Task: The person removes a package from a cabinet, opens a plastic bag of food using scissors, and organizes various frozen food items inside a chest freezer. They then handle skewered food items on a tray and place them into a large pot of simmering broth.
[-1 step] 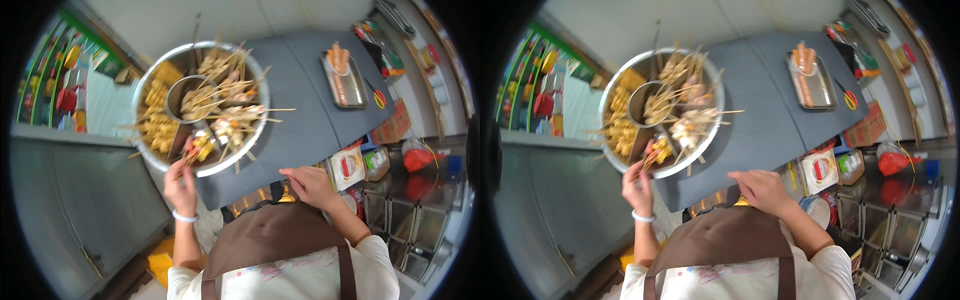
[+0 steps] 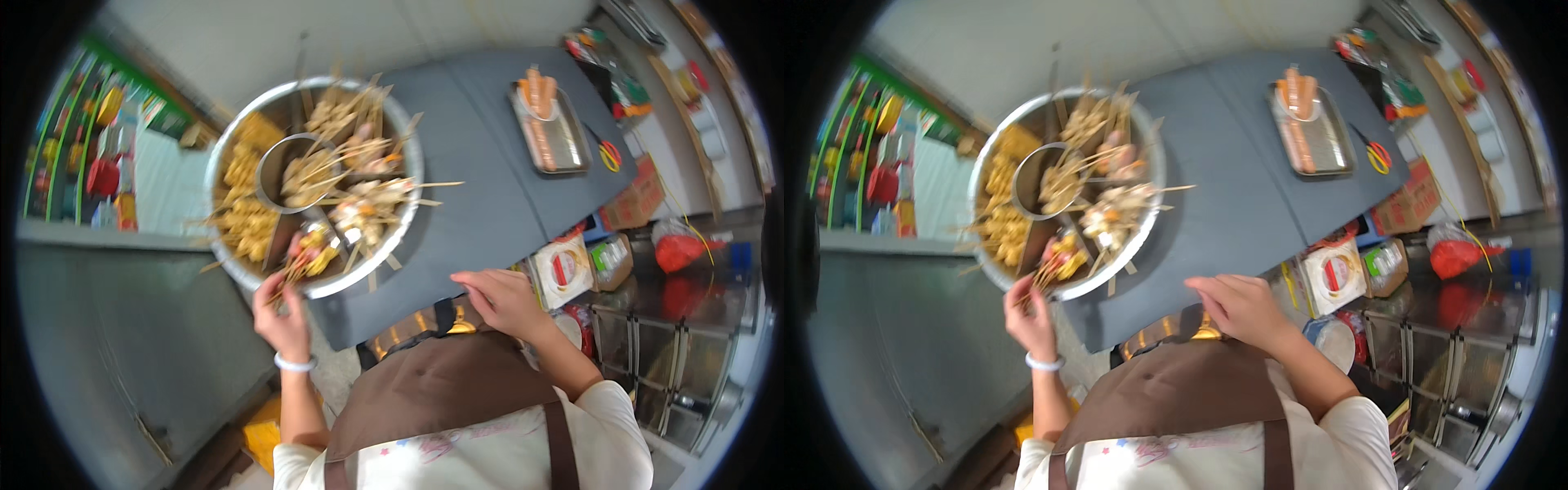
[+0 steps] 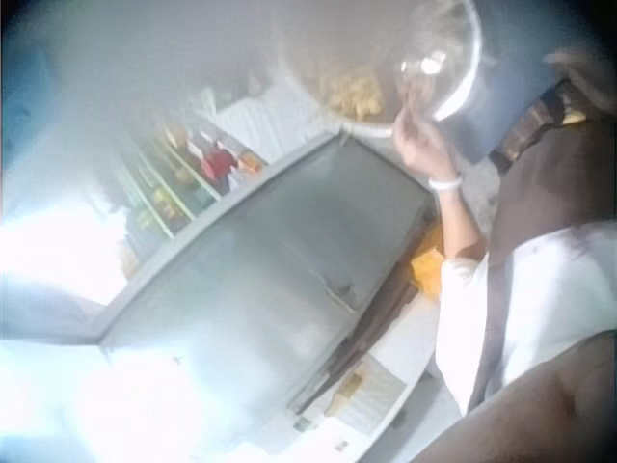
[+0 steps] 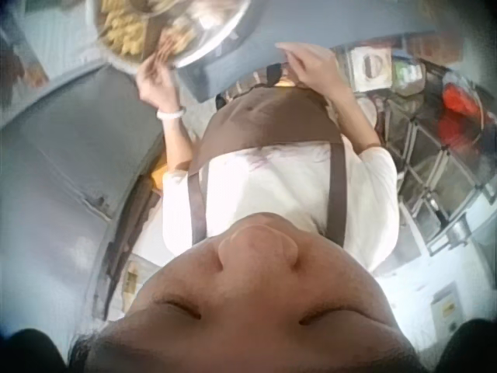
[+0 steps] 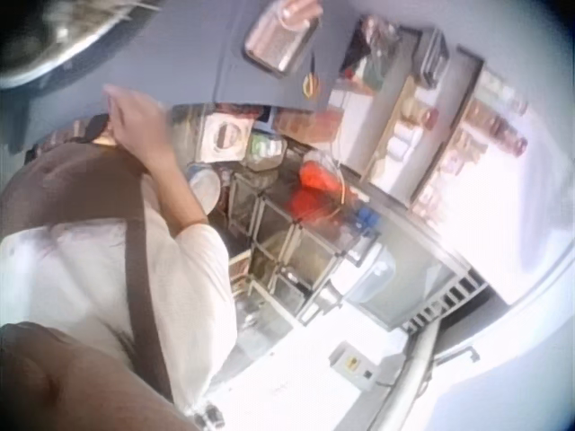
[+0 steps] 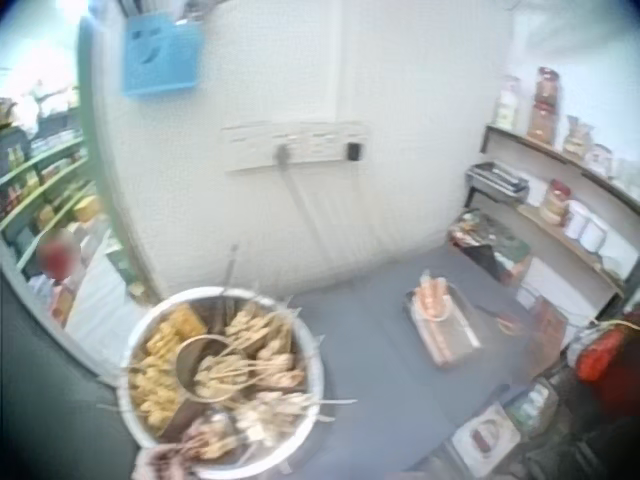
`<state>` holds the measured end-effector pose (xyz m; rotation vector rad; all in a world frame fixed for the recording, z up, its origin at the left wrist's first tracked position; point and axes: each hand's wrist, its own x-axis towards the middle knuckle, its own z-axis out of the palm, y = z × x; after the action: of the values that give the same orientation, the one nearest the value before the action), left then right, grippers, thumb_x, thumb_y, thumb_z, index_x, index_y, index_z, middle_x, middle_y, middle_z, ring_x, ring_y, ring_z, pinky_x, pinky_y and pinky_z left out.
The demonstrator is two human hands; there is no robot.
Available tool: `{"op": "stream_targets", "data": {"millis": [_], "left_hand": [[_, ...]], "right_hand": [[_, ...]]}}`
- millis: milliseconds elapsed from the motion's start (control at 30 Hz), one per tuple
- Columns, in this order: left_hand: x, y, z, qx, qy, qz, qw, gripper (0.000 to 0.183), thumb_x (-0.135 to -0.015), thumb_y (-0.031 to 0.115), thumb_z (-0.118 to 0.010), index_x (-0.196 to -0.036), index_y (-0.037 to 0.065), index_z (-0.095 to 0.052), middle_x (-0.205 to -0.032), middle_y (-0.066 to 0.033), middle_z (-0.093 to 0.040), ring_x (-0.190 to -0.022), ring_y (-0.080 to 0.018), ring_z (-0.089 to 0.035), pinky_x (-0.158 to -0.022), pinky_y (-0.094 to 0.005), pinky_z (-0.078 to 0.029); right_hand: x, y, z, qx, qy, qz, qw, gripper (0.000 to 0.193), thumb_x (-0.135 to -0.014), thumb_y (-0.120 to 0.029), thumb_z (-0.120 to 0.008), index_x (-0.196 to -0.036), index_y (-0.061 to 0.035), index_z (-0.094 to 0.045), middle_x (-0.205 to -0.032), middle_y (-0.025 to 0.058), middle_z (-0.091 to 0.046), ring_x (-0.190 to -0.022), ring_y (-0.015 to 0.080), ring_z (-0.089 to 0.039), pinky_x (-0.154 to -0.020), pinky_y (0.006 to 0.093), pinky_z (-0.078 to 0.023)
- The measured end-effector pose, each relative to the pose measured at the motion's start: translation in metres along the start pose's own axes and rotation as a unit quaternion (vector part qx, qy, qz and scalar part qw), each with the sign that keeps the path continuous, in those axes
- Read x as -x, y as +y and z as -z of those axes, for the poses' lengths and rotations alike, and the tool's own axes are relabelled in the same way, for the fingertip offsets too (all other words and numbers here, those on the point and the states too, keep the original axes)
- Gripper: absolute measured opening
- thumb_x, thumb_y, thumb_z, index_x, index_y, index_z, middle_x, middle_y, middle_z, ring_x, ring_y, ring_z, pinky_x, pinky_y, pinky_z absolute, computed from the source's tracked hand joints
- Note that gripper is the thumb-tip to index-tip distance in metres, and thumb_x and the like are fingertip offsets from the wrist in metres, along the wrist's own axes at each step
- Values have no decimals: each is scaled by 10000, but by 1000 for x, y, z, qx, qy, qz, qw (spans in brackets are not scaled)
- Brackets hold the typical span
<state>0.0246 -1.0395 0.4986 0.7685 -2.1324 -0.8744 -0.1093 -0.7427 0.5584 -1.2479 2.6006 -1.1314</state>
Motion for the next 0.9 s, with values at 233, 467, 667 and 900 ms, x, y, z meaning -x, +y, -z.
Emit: {"op": "stream_targets", "data": {"millis": [233,467,667,900], "left_hand": [[40,54,-12,-218,-43,-155,963,423,-874,224,-617,-1233,16,-536,-1331,-185,-501,-1355,-384,-311,-1106,-505,-241],[63,164,-96,-47,187,-314,929,304,-865,-71,-502,-1147,17,-430,-1229,-183,-431,-1144,-291,-463,-974,-396,-408],[63,280,-279,42,-326,-138,934,301,-821,-7,-612,-1118,37,-599,-1123,-135,-586,-974,-275,-597,-799,-358,-495],[66,304,-418,210,-535,-44,817,214,-933,71,-575,-1136,11,-604,-1001,-66,-656,-832,-127,-601,-698,-266,-504]], "right_hand": [[6,120,69,-9,172,-78,982,170,-828,-20,-610,-978,-58,-681,-818,109,-679,-667,246,-661,-589,347,-519],[21,278,161,49,266,-269,924,128,-854,-60,-600,-961,-68,-671,-798,153,-671,-683,310,-660,-613,376,-519],[46,333,201,47,261,-269,926,127,-840,-83,-597,-954,-81,-654,-848,154,-673,-754,347,-653,-656,417,-525],[176,349,213,-13,250,-458,853,170,-875,-157,-560,-1011,-106,-649,-850,147,-687,-773,329,-665,-696,428,-529]]}}
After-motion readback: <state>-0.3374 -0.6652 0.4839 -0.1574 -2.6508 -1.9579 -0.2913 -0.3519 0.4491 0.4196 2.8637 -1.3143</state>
